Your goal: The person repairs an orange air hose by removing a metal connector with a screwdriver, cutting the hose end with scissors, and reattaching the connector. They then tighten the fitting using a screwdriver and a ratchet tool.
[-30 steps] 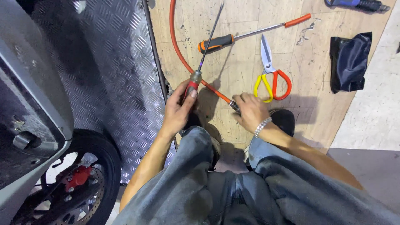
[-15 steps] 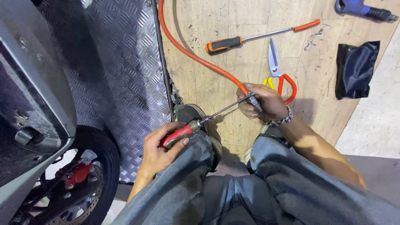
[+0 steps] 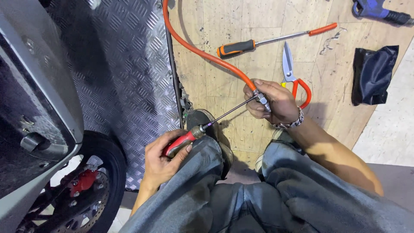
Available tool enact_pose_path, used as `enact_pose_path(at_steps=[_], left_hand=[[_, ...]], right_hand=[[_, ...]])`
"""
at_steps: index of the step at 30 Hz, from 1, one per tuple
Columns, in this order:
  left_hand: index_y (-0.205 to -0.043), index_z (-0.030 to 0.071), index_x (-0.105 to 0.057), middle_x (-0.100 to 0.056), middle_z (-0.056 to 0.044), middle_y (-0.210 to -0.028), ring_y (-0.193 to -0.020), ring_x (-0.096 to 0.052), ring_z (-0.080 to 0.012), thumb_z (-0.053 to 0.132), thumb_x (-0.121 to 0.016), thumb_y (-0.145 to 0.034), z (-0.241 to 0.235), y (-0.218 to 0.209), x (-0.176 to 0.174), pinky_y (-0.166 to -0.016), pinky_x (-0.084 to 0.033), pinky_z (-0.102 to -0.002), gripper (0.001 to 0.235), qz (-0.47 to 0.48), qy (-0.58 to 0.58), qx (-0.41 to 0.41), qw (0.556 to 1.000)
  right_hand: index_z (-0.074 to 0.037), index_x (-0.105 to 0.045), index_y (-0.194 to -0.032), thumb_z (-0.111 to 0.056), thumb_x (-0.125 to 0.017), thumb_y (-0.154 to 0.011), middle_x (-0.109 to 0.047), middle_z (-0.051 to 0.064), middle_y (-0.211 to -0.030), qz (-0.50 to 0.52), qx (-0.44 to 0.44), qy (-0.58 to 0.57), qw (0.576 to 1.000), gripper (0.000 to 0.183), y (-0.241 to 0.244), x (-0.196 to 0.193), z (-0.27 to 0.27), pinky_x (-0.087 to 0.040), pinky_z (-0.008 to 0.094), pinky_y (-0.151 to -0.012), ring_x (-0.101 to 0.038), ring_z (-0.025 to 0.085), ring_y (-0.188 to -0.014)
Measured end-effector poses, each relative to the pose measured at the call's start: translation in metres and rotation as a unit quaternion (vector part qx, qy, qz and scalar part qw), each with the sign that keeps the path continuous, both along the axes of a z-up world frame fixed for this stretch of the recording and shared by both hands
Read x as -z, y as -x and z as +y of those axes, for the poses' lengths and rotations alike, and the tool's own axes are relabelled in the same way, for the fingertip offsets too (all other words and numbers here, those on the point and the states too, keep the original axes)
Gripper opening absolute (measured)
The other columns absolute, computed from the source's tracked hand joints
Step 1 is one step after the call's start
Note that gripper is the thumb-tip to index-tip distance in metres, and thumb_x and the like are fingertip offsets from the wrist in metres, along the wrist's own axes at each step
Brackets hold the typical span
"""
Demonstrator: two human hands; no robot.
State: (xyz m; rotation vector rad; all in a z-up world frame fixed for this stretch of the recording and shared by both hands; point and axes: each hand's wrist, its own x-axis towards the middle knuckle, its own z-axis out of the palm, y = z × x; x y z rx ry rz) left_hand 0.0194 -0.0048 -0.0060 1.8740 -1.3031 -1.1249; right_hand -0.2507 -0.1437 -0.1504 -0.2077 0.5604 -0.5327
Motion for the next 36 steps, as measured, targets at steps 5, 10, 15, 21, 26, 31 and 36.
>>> enact_pose_path(at_steps=[5, 10, 15, 21, 26, 31, 36], left_hand=[[-0.105, 0.004, -0.076, -0.079, -0.017, -0.093, -0.08, -0.077, -0.0377, 0.009, -0.087, -0.077, 0.004, -0.004, -0.003, -0.069, -0.058, -0.043, 0.031, -0.005, -0.015, -0.009, 1.0], [-0.104, 0.005, -0.076, -0.079, -0.016, -0.093, -0.08, -0.078, -0.0352, 0.01, -0.086, -0.077, 0.011, -0.006, -0.001, -0.069, -0.058, -0.042, 0.029, -0.003, -0.014, -0.03, 0.999], [-0.104, 0.004, -0.075, -0.079, -0.016, -0.094, -0.081, -0.077, -0.0351, 0.011, -0.086, -0.078, 0.015, -0.007, -0.002, -0.069, -0.057, -0.042, 0.029, -0.008, -0.011, -0.042, 0.999], [-0.106, 0.005, -0.075, -0.079, -0.016, -0.095, -0.081, -0.077, -0.0374, 0.012, -0.086, -0.079, 0.015, -0.005, -0.003, -0.071, -0.057, -0.043, 0.03, -0.012, -0.035, -0.044, 0.998], [-0.116, 0.002, -0.072, -0.074, -0.019, -0.083, -0.079, -0.061, -0.025, 0.019, -0.073, -0.09, 0.006, -0.003, -0.013, -0.075, -0.055, -0.044, 0.032, 0.071, -0.172, -0.087, 0.979], [-0.128, -0.008, -0.06, -0.052, -0.015, -0.06, -0.034, -0.043, -0.0088, 0.021, -0.056, -0.097, 0.027, 0.006, 0.001, -0.025, -0.031, -0.017, 0.042, 0.482, -0.302, -0.269, 0.777], [-0.121, -0.011, -0.065, -0.043, -0.006, -0.05, -0.03, -0.041, -0.0088, 0.012, -0.058, -0.099, 0.037, 0.006, 0.018, -0.023, -0.031, -0.018, 0.032, 0.466, -0.264, -0.247, 0.808]], right_hand=[[0.001, -0.049, -0.094, -0.026, -0.04, -0.106, -0.029, 0.003, -0.05, 0.014, -0.004, 0.012, 1.0, 0.032, -0.006, -0.003, 0.002, -0.027, 0.02, -0.029, -0.028, 0.009, -0.031], [0.001, -0.05, -0.094, -0.026, -0.04, -0.107, -0.03, 0.003, -0.049, 0.021, -0.008, 0.022, 1.0, 0.031, -0.013, -0.002, 0.001, -0.028, 0.02, -0.029, -0.029, 0.01, -0.031], [0.002, -0.051, -0.094, -0.025, -0.041, -0.107, -0.03, 0.004, -0.049, 0.041, -0.013, 0.031, 0.999, 0.032, -0.017, -0.005, 0.001, -0.028, 0.02, -0.029, -0.03, 0.011, -0.03], [0.002, -0.052, -0.096, -0.025, -0.043, -0.107, -0.032, 0.005, -0.05, 0.075, -0.002, 0.032, 0.997, 0.03, -0.021, -0.008, 0.004, -0.03, 0.02, -0.031, -0.029, 0.01, -0.033], [-0.002, -0.054, -0.096, -0.031, -0.045, -0.109, -0.034, 0.006, -0.053, 0.155, -0.017, 0.102, 0.982, 0.033, -0.022, -0.001, 0.006, -0.03, 0.021, -0.034, -0.03, 0.011, -0.038], [-0.002, -0.055, -0.099, -0.029, -0.043, -0.111, -0.038, 0.005, -0.059, 0.218, -0.042, 0.142, 0.965, 0.031, -0.019, 0.018, 0.017, -0.033, 0.019, -0.038, -0.036, 0.01, -0.044], [-0.002, -0.06, -0.094, -0.026, -0.04, -0.113, -0.041, 0.003, -0.049, 0.318, -0.112, 0.276, 0.9, 0.037, -0.018, -0.005, 0.008, -0.033, 0.022, -0.039, -0.038, 0.011, -0.04]])
